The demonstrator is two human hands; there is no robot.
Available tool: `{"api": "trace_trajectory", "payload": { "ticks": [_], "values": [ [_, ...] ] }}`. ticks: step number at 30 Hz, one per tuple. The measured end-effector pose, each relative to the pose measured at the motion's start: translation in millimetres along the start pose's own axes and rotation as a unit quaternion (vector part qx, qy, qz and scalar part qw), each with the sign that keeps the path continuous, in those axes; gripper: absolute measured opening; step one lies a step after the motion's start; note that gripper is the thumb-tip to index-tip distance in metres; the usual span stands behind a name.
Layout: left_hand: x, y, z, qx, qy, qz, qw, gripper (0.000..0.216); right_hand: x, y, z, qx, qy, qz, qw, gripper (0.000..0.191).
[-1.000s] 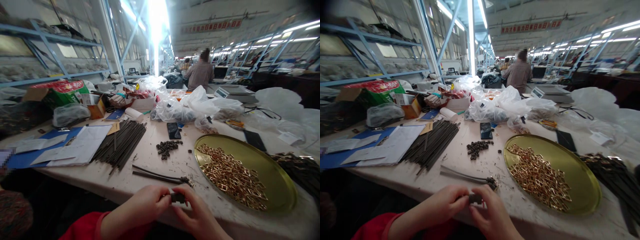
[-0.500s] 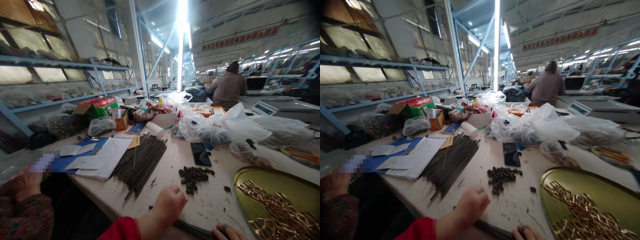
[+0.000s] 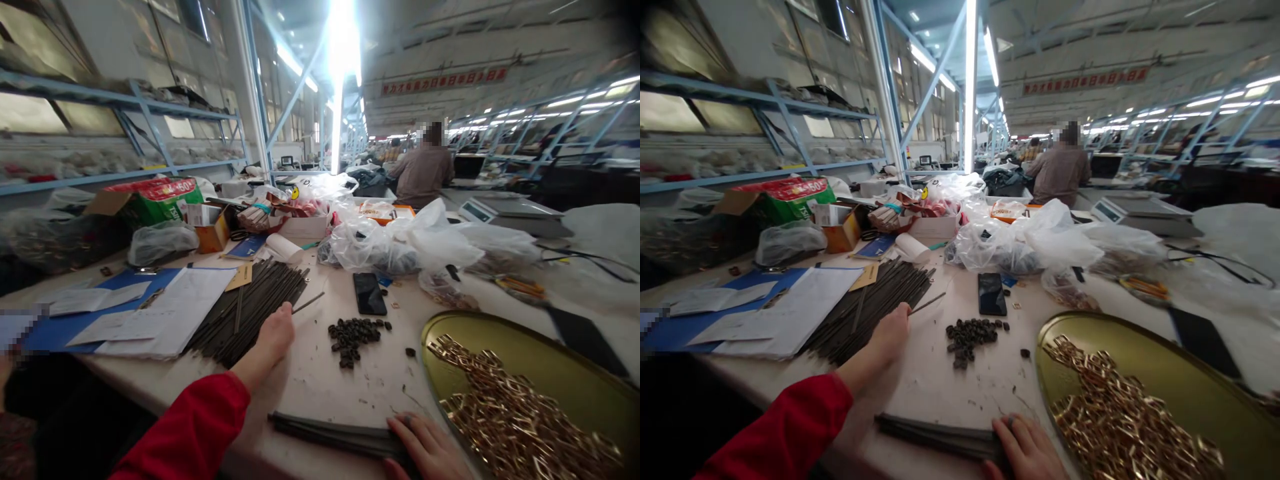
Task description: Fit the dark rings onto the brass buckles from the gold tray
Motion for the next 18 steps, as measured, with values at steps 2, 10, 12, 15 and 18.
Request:
{"api": "trace_trajectory", "payload": {
  "ticks": [2, 10, 12, 15, 18],
  "values": [
    [-15, -12, -11, -0.056, 0.026, 0.016, 0.998, 0.033, 9, -15, 11, 0.002, 0.037, 0.001, 0.999, 0.042],
    [-114, -40, -52, -0.368, -0.046, 0.290, 0.882, 0.029, 60, -45, -13, -0.001, 0.189, 0.035, 0.981, 0.031],
    [-129, -41, -56, -0.478, -0.129, 0.333, 0.802, 0.027, 82, -42, -30, -0.032, 0.190, 0.076, 0.978, 0.030],
    [-137, -42, -60, -0.540, -0.172, 0.349, 0.746, 0.029, 113, -28, -52, -0.057, 0.195, 0.093, 0.975, 0.031],
    [-133, -41, -61, -0.560, -0.194, 0.360, 0.720, 0.020, 137, -5, -69, -0.070, 0.205, 0.103, 0.971, 0.028]
  ]
}}
Point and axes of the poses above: each hand's wrist, its own x-axis towards the middle knuckle, its own y-axis out of the palm, z = x × y, the point moved 2 cm from there along x, towards the middle knuckle, and after that the axes turned 11 degrees about -z, right-handed, at the moved point
